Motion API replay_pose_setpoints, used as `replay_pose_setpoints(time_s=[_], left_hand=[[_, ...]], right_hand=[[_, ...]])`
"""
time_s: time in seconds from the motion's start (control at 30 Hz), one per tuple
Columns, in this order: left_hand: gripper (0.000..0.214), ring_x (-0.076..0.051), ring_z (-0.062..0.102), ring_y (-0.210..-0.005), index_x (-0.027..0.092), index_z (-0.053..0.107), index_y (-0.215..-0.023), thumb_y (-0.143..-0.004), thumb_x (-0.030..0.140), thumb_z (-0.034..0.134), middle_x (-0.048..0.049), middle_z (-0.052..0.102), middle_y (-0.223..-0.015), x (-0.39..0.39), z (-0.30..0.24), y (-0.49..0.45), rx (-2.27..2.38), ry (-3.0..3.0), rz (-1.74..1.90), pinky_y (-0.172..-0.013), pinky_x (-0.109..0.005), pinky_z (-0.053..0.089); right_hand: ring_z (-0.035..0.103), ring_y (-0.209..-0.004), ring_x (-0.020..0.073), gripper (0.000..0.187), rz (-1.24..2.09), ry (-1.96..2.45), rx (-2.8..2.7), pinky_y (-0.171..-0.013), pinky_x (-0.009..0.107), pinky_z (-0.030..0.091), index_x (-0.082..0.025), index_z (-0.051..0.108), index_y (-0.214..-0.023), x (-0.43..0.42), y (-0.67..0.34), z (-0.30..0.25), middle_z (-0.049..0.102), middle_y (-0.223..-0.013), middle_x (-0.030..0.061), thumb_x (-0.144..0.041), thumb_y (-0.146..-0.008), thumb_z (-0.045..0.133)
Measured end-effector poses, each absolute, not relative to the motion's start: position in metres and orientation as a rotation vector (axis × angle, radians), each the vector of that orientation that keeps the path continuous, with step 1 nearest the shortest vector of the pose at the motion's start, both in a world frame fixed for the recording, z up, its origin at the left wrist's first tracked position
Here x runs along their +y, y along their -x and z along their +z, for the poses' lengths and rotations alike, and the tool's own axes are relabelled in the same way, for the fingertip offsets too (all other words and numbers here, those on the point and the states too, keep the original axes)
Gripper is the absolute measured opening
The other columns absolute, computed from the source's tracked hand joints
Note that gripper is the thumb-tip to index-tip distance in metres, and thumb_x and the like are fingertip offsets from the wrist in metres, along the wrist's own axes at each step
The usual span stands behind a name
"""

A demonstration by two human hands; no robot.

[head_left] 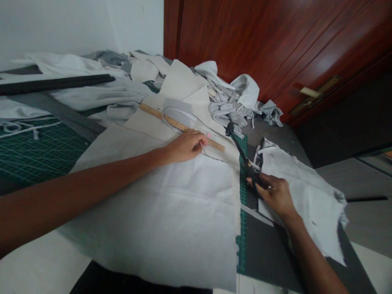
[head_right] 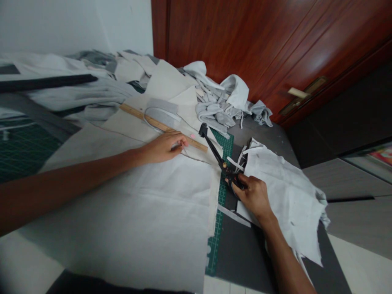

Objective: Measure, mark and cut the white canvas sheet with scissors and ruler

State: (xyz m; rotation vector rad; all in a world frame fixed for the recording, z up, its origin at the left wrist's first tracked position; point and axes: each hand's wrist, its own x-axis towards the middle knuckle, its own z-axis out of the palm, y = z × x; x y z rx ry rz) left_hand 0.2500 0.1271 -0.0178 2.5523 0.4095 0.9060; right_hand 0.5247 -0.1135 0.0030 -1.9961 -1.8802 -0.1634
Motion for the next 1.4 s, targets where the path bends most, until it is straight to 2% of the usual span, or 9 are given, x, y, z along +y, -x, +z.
replay_pose_setpoints(time_s=[0.23,0.37,0.47,0.6,0.83,0.93,1.1,1.23,1.4], left_hand=[[0.015,-0.021,0.066,-0.094,0.017,0.064,-0.095,-0.087,0.011,0.053,-0.006,0.071,-0.095,0.127,-0.018,-0.249,0.369,-2.541,0.933,-0.094,-0.036,0.047],[0.011,-0.021,0.066,-0.092,0.018,0.063,-0.093,-0.093,0.02,0.051,-0.0063,0.07,-0.094,0.125,-0.015,-0.25,0.401,-2.505,0.918,-0.092,-0.036,0.047],[0.025,-0.021,0.065,-0.095,0.019,0.062,-0.092,-0.102,0.032,0.042,-0.0063,0.071,-0.097,0.123,-0.008,-0.25,0.429,-2.435,0.915,-0.093,-0.036,0.047],[0.038,-0.02,0.065,-0.098,0.018,0.061,-0.094,-0.107,0.037,0.031,-0.007,0.071,-0.1,0.119,-0.001,-0.25,0.395,-2.321,0.931,-0.093,-0.034,0.047],[0.032,-0.017,0.064,-0.088,0.016,0.065,-0.1,-0.102,0.044,0.048,-0.0064,0.072,-0.099,0.117,-0.002,-0.251,0.338,-2.244,0.913,-0.081,-0.027,0.047],[0.031,-0.016,0.062,-0.082,0.016,0.066,-0.102,-0.101,0.042,0.05,-0.0051,0.07,-0.094,0.117,-0.002,-0.251,0.341,-2.225,0.885,-0.073,-0.025,0.044],[0.032,-0.015,0.059,-0.079,0.016,0.066,-0.108,-0.101,0.043,0.05,-0.0035,0.068,-0.09,0.114,0.0,-0.251,0.298,-2.201,0.813,-0.068,-0.025,0.042],[0.031,-0.014,0.053,-0.071,0.017,0.064,-0.098,-0.101,0.044,0.047,-0.0015,0.062,-0.082,0.114,0.001,-0.25,0.304,-2.229,0.818,-0.065,-0.025,0.04],[0.035,-0.014,0.05,-0.069,0.02,0.053,-0.085,-0.103,0.047,0.04,0.0019,0.052,-0.073,0.115,0.002,-0.25,0.42,-2.186,0.85,-0.068,-0.025,0.041]], right_hand=[[0.05,-0.049,0.0133,0.048,-0.161,2.008,-1.871,-0.053,0.027,0.035,-0.02,0.056,-0.063,-0.114,-0.524,0.005,0.056,-0.055,0.0013,-0.055,-0.094,0.057],[0.051,-0.049,0.0144,0.048,-0.197,2.029,-1.853,-0.052,0.027,0.035,-0.02,0.057,-0.059,-0.114,-0.524,0.006,0.056,-0.052,0.0019,-0.056,-0.091,0.059],[0.055,-0.05,0.0163,0.043,-0.237,2.045,-1.835,-0.053,0.027,0.037,-0.021,0.061,-0.059,-0.114,-0.523,0.005,0.062,-0.053,0.0035,-0.053,-0.086,0.063],[0.058,-0.052,0.0175,0.039,-0.234,2.081,-1.862,-0.054,0.028,0.038,-0.021,0.064,-0.059,-0.113,-0.519,0.005,0.066,-0.056,0.004,-0.051,-0.084,0.066],[0.055,-0.052,0.0174,0.041,-0.298,2.079,-1.925,-0.055,0.029,0.035,-0.021,0.063,-0.059,-0.113,-0.517,0.005,0.062,-0.053,0.0034,-0.053,-0.085,0.064],[0.054,-0.052,0.0173,0.041,-0.314,2.077,-1.927,-0.054,0.029,0.034,-0.021,0.063,-0.059,-0.113,-0.518,0.004,0.061,-0.052,0.003,-0.053,-0.085,0.065],[0.055,-0.052,0.0171,0.041,-0.279,2.03,-1.909,-0.055,0.029,0.036,-0.022,0.061,-0.057,-0.113,-0.517,0.006,0.062,-0.053,0.0029,-0.051,-0.085,0.065],[0.054,-0.052,0.0173,0.039,-0.229,2.013,-1.894,-0.054,0.029,0.036,-0.022,0.06,-0.057,-0.113,-0.515,0.007,0.061,-0.052,0.0023,-0.05,-0.084,0.066],[0.055,-0.054,0.0177,0.036,-0.163,2.021,-1.893,-0.055,0.029,0.037,-0.022,0.06,-0.057,-0.113,-0.516,0.006,0.061,-0.052,0.0021,-0.047,-0.082,0.067]])
